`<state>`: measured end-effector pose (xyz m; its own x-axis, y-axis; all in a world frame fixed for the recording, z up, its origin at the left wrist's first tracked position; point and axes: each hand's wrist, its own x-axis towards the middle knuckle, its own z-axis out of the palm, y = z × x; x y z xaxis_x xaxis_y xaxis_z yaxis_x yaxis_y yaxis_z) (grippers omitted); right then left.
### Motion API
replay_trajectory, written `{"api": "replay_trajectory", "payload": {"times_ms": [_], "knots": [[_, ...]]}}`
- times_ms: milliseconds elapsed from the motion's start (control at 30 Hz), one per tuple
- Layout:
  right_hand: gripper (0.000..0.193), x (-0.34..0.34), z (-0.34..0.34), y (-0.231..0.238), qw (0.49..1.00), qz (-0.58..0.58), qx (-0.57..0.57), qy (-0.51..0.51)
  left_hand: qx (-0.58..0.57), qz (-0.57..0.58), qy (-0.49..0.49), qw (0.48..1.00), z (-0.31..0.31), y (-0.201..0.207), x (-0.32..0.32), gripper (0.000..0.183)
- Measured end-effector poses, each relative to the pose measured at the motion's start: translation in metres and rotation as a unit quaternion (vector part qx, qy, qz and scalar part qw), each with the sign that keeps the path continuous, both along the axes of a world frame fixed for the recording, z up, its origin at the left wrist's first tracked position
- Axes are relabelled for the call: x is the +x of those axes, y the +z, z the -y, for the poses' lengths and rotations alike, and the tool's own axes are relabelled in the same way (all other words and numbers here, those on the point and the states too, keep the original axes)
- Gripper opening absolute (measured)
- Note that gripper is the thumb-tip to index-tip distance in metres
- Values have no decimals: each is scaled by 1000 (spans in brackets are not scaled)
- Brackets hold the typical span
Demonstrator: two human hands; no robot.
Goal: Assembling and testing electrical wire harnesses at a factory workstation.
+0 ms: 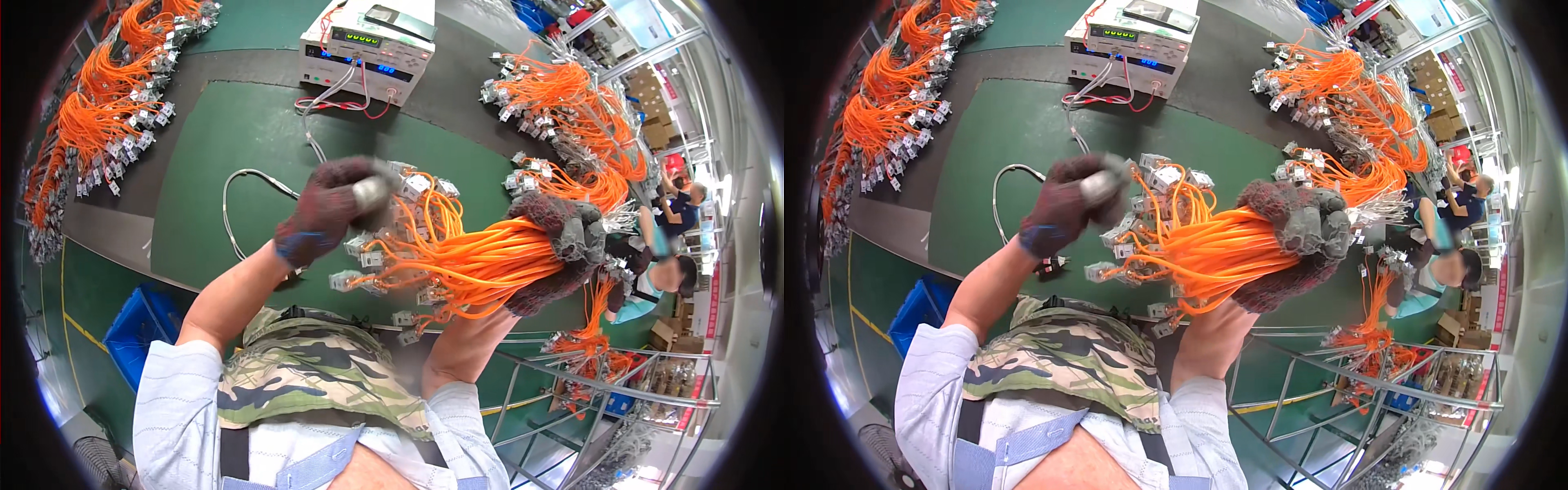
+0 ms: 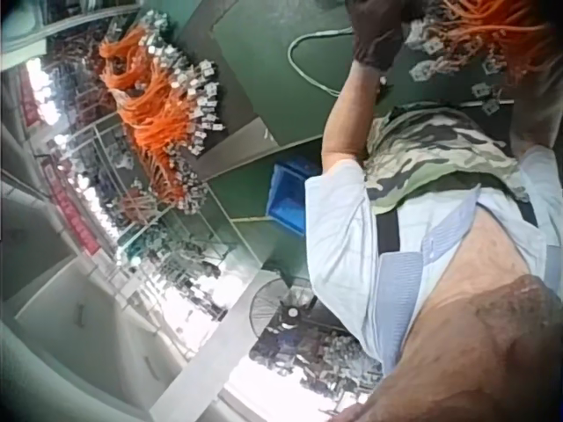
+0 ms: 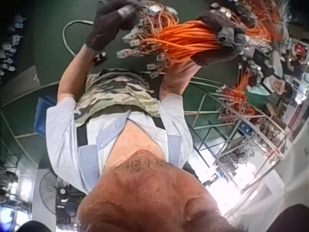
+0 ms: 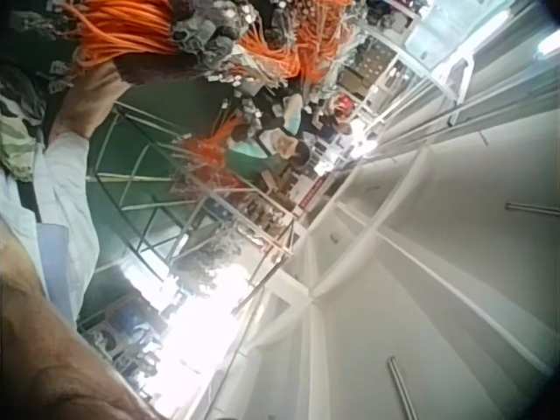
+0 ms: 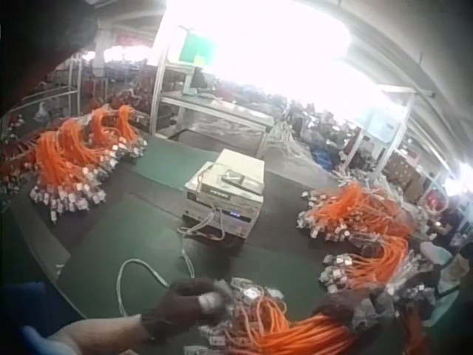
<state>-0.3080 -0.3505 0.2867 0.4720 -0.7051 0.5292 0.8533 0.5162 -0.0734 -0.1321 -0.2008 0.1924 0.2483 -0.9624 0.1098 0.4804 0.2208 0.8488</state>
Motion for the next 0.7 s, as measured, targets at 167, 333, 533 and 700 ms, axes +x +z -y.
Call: {"api": "replay_trajectory", "payload": {"times_ms": [167,333,533,700], "knots": [[12,0,-16,0,998,-51,13,-20,-40,559,325,762,83,-82,-27,41],[24,6,-40,5,996,-82,8,-12,94,595,262,754,99,-160,-40,53],[16,-46,20,-5,997,-55,-31,-35,33,385,285,878,64,-117,-13,55],[16,-37,47,19,989,-89,-108,-49,56,685,134,714,-55,-153,14,60]]}}
